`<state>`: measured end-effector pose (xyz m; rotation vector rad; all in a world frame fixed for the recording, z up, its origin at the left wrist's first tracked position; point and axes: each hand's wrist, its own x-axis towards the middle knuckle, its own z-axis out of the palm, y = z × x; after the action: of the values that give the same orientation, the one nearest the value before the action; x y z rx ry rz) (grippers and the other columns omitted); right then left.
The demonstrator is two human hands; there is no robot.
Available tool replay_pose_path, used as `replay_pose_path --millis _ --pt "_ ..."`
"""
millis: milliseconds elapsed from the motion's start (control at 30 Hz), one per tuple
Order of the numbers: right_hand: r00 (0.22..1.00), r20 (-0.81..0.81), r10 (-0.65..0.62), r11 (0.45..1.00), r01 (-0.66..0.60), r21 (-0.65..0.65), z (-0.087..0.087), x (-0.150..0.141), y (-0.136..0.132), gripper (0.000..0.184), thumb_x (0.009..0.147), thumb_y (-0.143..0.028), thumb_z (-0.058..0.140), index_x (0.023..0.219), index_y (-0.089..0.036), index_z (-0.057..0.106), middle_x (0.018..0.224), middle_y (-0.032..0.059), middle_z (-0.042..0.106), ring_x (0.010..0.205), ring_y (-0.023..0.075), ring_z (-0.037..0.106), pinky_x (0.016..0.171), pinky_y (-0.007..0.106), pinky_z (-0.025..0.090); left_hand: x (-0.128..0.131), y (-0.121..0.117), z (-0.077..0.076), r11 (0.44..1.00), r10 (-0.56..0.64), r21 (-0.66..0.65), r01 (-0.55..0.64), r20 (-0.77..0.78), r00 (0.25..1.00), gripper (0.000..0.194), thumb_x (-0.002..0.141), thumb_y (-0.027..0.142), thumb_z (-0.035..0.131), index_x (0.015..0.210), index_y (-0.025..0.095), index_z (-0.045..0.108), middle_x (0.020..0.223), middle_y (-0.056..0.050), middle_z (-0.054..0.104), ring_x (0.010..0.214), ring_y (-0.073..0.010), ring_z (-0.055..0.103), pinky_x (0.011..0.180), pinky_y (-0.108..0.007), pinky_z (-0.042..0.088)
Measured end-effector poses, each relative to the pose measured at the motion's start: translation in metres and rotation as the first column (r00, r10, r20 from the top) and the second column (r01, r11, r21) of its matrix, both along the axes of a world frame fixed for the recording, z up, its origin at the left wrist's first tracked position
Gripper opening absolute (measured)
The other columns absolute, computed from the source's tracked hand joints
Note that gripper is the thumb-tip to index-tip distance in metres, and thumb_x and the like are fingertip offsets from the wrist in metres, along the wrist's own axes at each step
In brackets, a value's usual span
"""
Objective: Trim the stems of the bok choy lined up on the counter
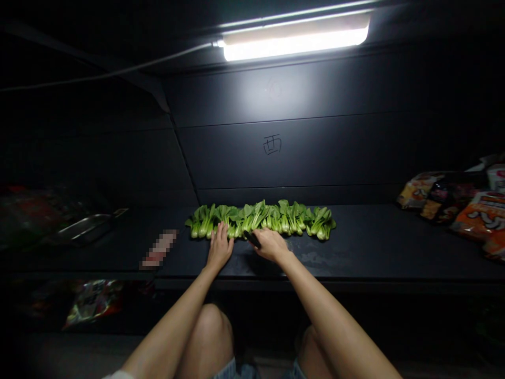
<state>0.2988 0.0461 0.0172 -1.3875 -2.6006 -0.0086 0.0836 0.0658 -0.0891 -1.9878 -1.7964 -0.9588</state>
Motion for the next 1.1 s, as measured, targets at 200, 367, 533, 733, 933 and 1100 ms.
replay_pose_path --millis 200,367,533,733,933,1100 --pt "0.998 0.064 -0.008 1.0 0.007 0.02 -0.001 -0.005 -0.001 0.029 0.092 -0.035 0.044 0.109 -0.019 0.061 0.099 0.0107 0.069 0.095 0.0221 0.062 0.077 0.027 0.041 -0.002 0.003 -0.003 0.999 0.035 0.002 -0.035 0.041 0.999 0.057 0.091 0.028 0.037 0.144 0.009 0.028 0.147 -0.021 0.037 0.14 -0.0291 0.03 0.113 -0.053 0.025" --pt "0.999 0.044 0.019 1.0 -0.02 0.023 0.001 -0.017 -0.002 0.032 0.093 -0.038 0.041 0.111 -0.019 0.06 0.103 0.0112 0.069 0.098 0.0218 0.062 0.079 0.026 0.041 -0.002 0.004 -0.006 1.0 0.019 0.009 -0.019 0.056 0.998 0.057 0.091 0.027 0.036 0.145 0.011 0.027 0.147 -0.018 0.039 0.14 -0.0272 0.029 0.114 -0.052 0.025" --pt "1.0 0.019 0.009 1.0 -0.009 0.011 0.002 -0.029 0.0 0.032 0.094 -0.04 0.04 0.11 -0.02 0.059 0.1 0.0102 0.069 0.094 0.0205 0.063 0.076 0.026 0.041 -0.007 0.006 -0.006 0.999 0.015 0.031 -0.018 0.113 0.993 0.055 0.092 0.027 0.036 0.144 0.012 0.028 0.147 -0.019 0.039 0.14 -0.0275 0.029 0.113 -0.052 0.027" --pt "1.0 0.004 -0.025 0.999 0.025 0.022 0.0 -0.038 0.003 0.029 0.094 -0.039 0.039 0.102 -0.021 0.06 0.095 0.0089 0.069 0.094 0.021 0.063 0.074 0.026 0.041 -0.033 0.003 0.004 0.995 0.053 0.078 -0.062 0.11 0.993 0.052 0.092 0.026 0.036 0.142 0.012 0.033 0.148 -0.018 0.037 0.141 -0.0285 0.028 0.114 -0.052 0.025" --pt "0.999 0.025 -0.022 1.0 0.022 -0.003 0.004 -0.054 0.0 0.034 0.094 -0.043 0.037 0.103 -0.02 0.061 0.096 0.01 0.069 0.091 0.0211 0.063 0.072 0.026 0.04 -0.066 0.003 -0.002 0.978 0.198 0.028 -0.206 0.185 0.963 0.049 0.09 0.028 0.041 0.135 0.008 0.042 0.145 -0.022 0.039 0.141 -0.0336 0.024 0.111 -0.054 0.029" --pt "1.0 0.017 -0.008 1.0 0.008 -0.004 0.007 -0.07 0.0 0.03 0.094 -0.039 0.039 0.104 -0.02 0.061 0.096 0.0099 0.069 0.092 0.0207 0.063 0.072 0.025 0.04 -0.075 0.008 -0.016 0.984 0.155 0.035 -0.175 0.315 0.936 0.048 0.091 0.028 0.04 0.134 0.01 0.043 0.143 -0.021 0.041 0.142 -0.0299 0.025 0.112 -0.048 0.032"
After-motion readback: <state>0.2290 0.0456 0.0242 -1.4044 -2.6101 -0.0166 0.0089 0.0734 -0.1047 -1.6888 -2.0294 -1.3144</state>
